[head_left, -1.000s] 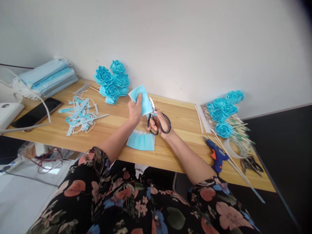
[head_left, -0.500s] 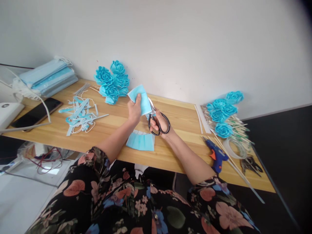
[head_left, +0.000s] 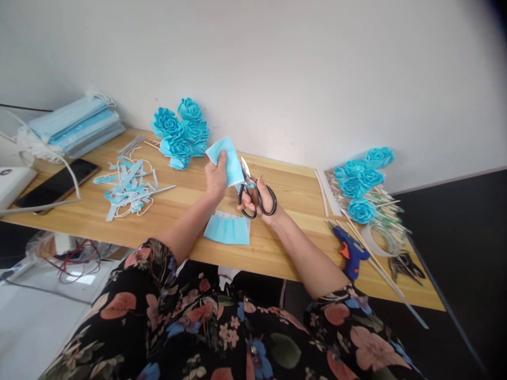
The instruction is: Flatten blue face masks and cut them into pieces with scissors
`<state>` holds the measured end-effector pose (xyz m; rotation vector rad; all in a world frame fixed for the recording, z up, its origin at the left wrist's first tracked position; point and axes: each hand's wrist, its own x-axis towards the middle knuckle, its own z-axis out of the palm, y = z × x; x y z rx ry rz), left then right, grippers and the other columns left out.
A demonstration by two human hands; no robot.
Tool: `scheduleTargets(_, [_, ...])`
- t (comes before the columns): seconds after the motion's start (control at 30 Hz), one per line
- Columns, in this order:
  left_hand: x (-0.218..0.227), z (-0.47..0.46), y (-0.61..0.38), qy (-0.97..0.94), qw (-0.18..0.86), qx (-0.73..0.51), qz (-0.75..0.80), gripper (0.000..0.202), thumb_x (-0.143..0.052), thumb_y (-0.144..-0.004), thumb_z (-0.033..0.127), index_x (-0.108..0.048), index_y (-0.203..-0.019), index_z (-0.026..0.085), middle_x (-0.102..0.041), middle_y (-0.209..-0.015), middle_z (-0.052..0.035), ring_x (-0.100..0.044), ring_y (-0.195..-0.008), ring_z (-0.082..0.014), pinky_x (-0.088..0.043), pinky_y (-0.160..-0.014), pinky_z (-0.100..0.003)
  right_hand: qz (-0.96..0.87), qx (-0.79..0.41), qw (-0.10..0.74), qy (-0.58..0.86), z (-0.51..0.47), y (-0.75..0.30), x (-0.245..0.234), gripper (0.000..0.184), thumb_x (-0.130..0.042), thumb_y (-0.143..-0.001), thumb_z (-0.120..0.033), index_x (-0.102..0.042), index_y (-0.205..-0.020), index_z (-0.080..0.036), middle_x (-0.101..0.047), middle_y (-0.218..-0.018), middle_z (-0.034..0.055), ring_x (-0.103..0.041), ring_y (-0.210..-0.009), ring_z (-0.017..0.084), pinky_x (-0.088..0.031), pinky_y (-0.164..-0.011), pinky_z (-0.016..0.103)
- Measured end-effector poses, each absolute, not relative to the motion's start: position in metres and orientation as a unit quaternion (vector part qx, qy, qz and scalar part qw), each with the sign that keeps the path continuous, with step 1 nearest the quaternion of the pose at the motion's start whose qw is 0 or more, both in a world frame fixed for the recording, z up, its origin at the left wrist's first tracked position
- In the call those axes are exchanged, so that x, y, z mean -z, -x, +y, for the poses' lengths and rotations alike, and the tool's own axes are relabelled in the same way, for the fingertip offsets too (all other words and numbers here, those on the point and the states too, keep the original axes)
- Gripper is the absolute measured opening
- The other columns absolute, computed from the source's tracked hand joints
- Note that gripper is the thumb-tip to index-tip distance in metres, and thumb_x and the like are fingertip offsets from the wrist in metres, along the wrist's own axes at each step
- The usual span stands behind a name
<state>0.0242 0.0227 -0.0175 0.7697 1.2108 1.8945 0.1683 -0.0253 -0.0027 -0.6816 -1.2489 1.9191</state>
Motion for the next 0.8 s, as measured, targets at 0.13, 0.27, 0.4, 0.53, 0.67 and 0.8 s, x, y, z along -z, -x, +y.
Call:
scheduleTargets(0.13, [0.014,0.02,-0.026,-0.299,0.385,-0.731,0.477,0.043,-0.067,-0.078,0.057,-0.057,-0.072,0.016,-0.049,-0.06,0.0028,-0.046,-0.057,-0.0088,-0.038,-0.054,-0.021,-0.49,-0.747,0.358,0.271,-0.025,-0.169,0.001,0.067,-0.051,-0.077,-0.08,-0.055,-0.114,-0.024,-0.051,-0.053,-0.0107,-0.036,-0.037,0.004,-0.059,-0.057,0.028])
scheduleTargets(0.27, [0.01,0.014,-0.029,-0.319,0.393,-0.719,0.476,0.042,-0.068,-0.079,0.054,-0.055,-0.067,0.016,-0.047,-0.057,0.0033,-0.044,-0.053,-0.0082,-0.036,-0.051,-0.021,-0.48,-0.747,0.369,0.274,-0.026,-0.168,-0.003,0.072,-0.052,-0.075,-0.081,-0.054,-0.119,-0.024,-0.051,-0.052,-0.0106,-0.036,-0.036,0.005,-0.058,-0.055,0.027])
scheduleTargets(0.4, [0.006,0.009,-0.033,-0.338,0.411,-0.705,0.469,0.04,-0.069,-0.08,0.051,-0.054,-0.067,0.016,-0.046,-0.056,0.0038,-0.042,-0.051,-0.0076,-0.036,-0.05,-0.02,-0.467,-0.748,0.384,0.273,-0.028,-0.169,-0.007,0.07,-0.052,-0.077,-0.079,-0.054,-0.119,-0.023,-0.05,-0.051,-0.0106,-0.035,-0.036,0.005,-0.057,-0.053,0.027])
scheduleTargets(0.53, [0.004,0.008,-0.035,-0.333,0.418,-0.701,0.472,0.039,-0.068,-0.08,0.051,-0.056,-0.07,0.015,-0.048,-0.058,0.0035,-0.043,-0.052,-0.0074,-0.037,-0.05,-0.02,-0.465,-0.748,0.387,0.271,-0.028,-0.169,-0.009,0.069,-0.054,-0.077,-0.078,-0.054,-0.118,-0.022,-0.051,-0.051,-0.0103,-0.035,-0.035,0.005,-0.055,-0.051,0.026])
scheduleTargets(0.67, [0.005,0.01,-0.034,-0.323,0.423,-0.702,0.473,0.041,-0.068,-0.08,0.053,-0.056,-0.071,0.015,-0.047,-0.057,0.0037,-0.043,-0.052,-0.0071,-0.037,-0.049,-0.019,-0.47,-0.74,0.389,0.283,-0.029,-0.168,-0.011,0.073,-0.055,-0.075,-0.079,-0.055,-0.121,-0.023,-0.051,-0.051,-0.0102,-0.035,-0.035,0.005,-0.053,-0.048,0.025])
scheduleTargets(0.8, [0.007,0.01,-0.034,-0.319,0.428,-0.707,0.464,0.04,-0.07,-0.078,0.052,-0.058,-0.072,0.014,-0.051,-0.059,0.0027,-0.047,-0.054,-0.008,-0.04,-0.052,-0.02,-0.474,-0.73,0.396,0.292,-0.029,-0.167,-0.011,0.073,-0.057,-0.074,-0.079,-0.055,-0.121,-0.023,-0.05,-0.05,-0.01,-0.033,-0.035,0.006,-0.053,-0.048,0.026])
